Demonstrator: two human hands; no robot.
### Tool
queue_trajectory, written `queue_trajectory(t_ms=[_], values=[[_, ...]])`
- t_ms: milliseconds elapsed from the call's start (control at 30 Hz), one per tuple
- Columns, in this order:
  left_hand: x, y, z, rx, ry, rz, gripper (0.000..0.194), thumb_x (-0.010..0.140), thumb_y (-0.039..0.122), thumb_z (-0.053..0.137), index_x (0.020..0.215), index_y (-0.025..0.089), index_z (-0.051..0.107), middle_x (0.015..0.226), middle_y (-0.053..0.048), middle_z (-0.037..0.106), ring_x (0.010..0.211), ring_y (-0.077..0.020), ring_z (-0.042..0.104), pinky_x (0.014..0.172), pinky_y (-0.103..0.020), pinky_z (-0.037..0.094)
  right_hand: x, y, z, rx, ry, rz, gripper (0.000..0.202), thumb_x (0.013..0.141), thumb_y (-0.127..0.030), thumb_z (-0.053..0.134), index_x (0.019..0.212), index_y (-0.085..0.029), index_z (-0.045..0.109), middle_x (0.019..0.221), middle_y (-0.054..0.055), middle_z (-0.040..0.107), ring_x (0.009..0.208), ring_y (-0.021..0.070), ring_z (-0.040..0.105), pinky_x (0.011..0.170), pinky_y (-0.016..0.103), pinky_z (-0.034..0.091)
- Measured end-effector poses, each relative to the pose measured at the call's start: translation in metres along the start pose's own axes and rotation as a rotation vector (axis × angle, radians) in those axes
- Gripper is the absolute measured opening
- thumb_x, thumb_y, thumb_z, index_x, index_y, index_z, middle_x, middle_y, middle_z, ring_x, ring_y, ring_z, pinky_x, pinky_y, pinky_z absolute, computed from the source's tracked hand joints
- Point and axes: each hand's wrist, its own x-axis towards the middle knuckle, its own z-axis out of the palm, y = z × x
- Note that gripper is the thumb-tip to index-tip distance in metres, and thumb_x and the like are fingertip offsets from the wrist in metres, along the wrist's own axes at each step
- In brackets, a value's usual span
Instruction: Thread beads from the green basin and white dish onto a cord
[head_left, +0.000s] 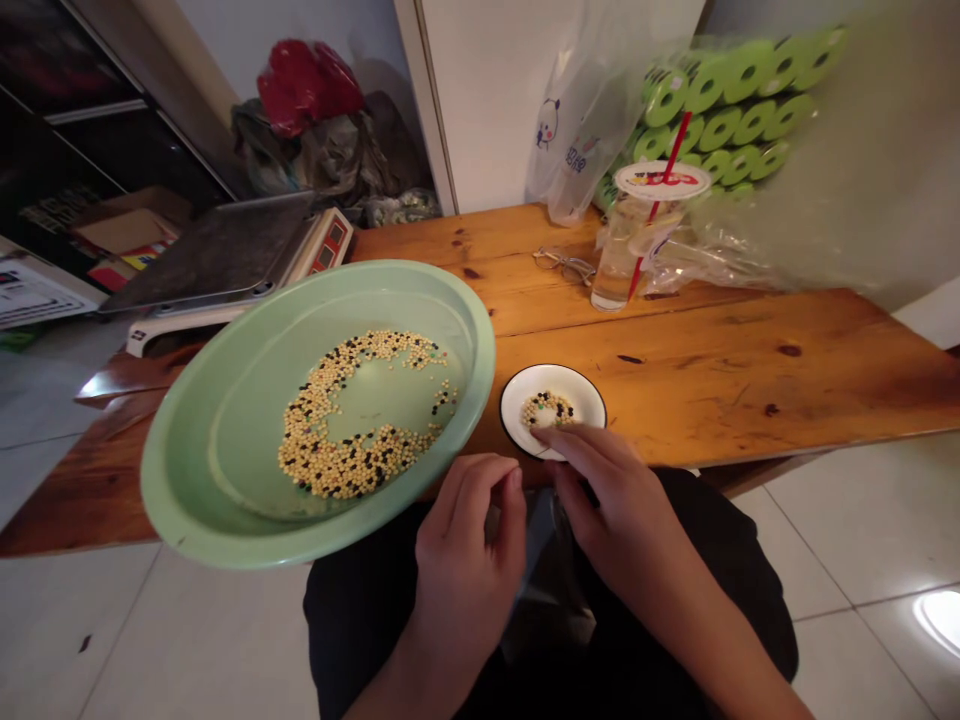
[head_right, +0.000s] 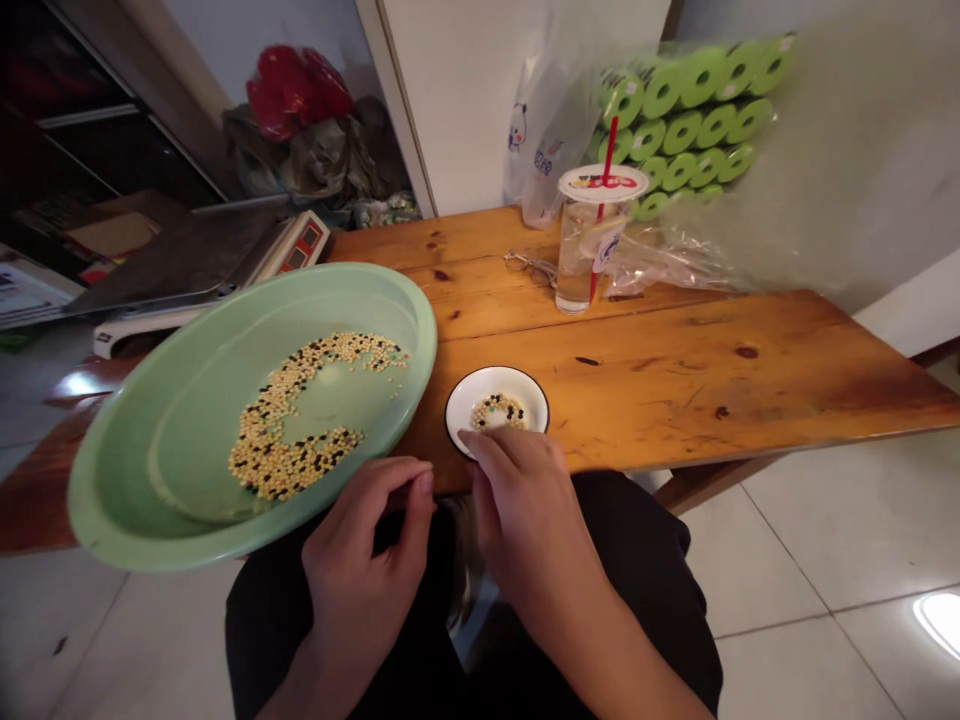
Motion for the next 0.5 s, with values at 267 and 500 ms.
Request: queue_trajectory(t_ms=[267,500], values=[[0.033,-0.011,-0.069,0.201,0.066,-0.122,0.019,0.092,0.021,0.062,0.111,0.022,0.065,0.090,-0.001,0.075,0.065,-0.0128,0.070,0.063,-0.022,0.055,-0.001,-0.009,-0.008,0.275,-0.030,0.006,0.018,0.091,-0.014,0.056,0.096,-0.022,0.071,0.076,0.001,0.078,0.066,0.0159,0.074,0.063,0.024,0.057],[0.136,-0.147,-0.076,0.525,-0.715,-0.175,0.013,0.090,0.022,0.060,0.087,0.015,0.071,0.085,-0.009,0.074,0.080,-0.0243,0.068,0.073,-0.034,0.050,0.000,-0.007,-0.004,0.192,0.087,0.054,0.011,0.089,-0.018,0.058,0.087,-0.019,0.069,0.080,0.006,0.079,0.068,0.0195,0.076,0.058,0.025,0.055]])
